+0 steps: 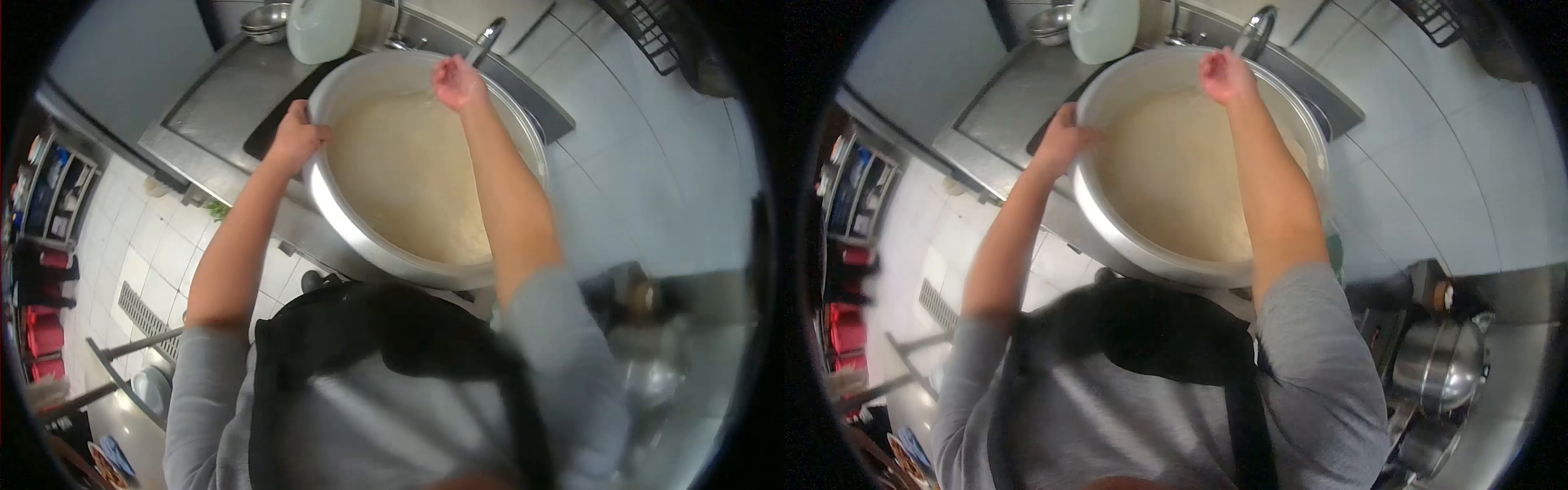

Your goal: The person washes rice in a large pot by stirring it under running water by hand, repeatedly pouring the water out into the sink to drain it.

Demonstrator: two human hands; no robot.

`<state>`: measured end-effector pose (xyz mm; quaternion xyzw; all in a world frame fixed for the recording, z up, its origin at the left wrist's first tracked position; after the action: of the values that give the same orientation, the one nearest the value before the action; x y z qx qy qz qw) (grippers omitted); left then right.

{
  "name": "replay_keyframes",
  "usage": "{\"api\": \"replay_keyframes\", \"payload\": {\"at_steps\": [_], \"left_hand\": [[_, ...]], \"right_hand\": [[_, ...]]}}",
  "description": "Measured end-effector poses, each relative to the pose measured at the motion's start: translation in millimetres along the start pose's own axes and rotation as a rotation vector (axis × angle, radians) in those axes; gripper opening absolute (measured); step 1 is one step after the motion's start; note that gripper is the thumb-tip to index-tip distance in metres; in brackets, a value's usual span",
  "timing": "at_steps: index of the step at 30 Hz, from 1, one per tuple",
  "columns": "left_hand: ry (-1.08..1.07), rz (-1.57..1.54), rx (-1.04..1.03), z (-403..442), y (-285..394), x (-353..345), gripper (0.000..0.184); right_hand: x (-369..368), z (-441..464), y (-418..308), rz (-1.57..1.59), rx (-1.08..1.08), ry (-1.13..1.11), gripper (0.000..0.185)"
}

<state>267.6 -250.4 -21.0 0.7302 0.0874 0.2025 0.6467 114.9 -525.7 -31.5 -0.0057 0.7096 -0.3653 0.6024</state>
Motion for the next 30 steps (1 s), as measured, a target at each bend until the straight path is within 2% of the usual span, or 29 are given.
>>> {"api": "replay_keyframes", "payload": {"at_steps": [2,5,8,10,12,15,18,21,23,25,27,30], "left_hand": [[-0.054,-0.087,-0.031,0,2,-5,0.065],[-0.100,-0.234,-0.058,2,-1,-18,0.065],[-0.131,-0.289,-0.064,4,0,-21,0.067],[-0.132,-0.311,-0.056,5,-3,-21,0.067],[-0.129,-0.252,-0.041,-3,7,-16,0.067],[-0.128,-0.225,-0.032,-6,1,-16,0.067],[-0.131,-0.254,-0.059,-11,3,-19,0.062],[-0.141,-0.297,-0.074,-13,5,-19,0.065],[-0.139,-0.276,-0.076,-10,3,-18,0.068],[-0.118,-0.203,-0.075,-8,-1,-15,0.068],[-0.123,-0.195,-0.066,-10,2,-15,0.067],[-0.115,-0.185,-0.073,-8,1,-14,0.066]], "right_hand": [[-31,-20,-32,0.022,-0.079,-0.217,0.021],[-27,-94,-80,-0.629,-0.185,0.101,0.024],[-31,-175,-96,-1.310,-0.489,0.423,0.022],[-7,-197,-101,-1.597,-0.741,0.463,0.024],[22,-193,-73,-2.502,-1.189,0.035,0.038],[25,-217,-53,-2.206,-0.981,0.513,0.068],[31,-229,-23,-1.726,-0.896,0.641,0.100],[49,-218,4,-1.575,-0.995,0.608,0.110],[61,-213,28,-1.501,-1.135,0.552,0.109],[65,-198,51,-1.603,-1.161,0.454,0.106],[50,-179,77,-1.880,-1.062,0.307,0.100],[23,-154,121,-2.006,-0.988,0.269,0.078]]}}
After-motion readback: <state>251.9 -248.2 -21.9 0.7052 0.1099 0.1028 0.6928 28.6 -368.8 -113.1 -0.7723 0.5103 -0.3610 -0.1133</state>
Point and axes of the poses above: each hand's wrist, its own z-axis towards the middle knuckle, its own x-axis out of the back of the hand, y = z × x, the point moved 10 cm from there along z, towards the middle knuckle, and after that the axes turned 13 degrees about -y, right-handed, at the moved point
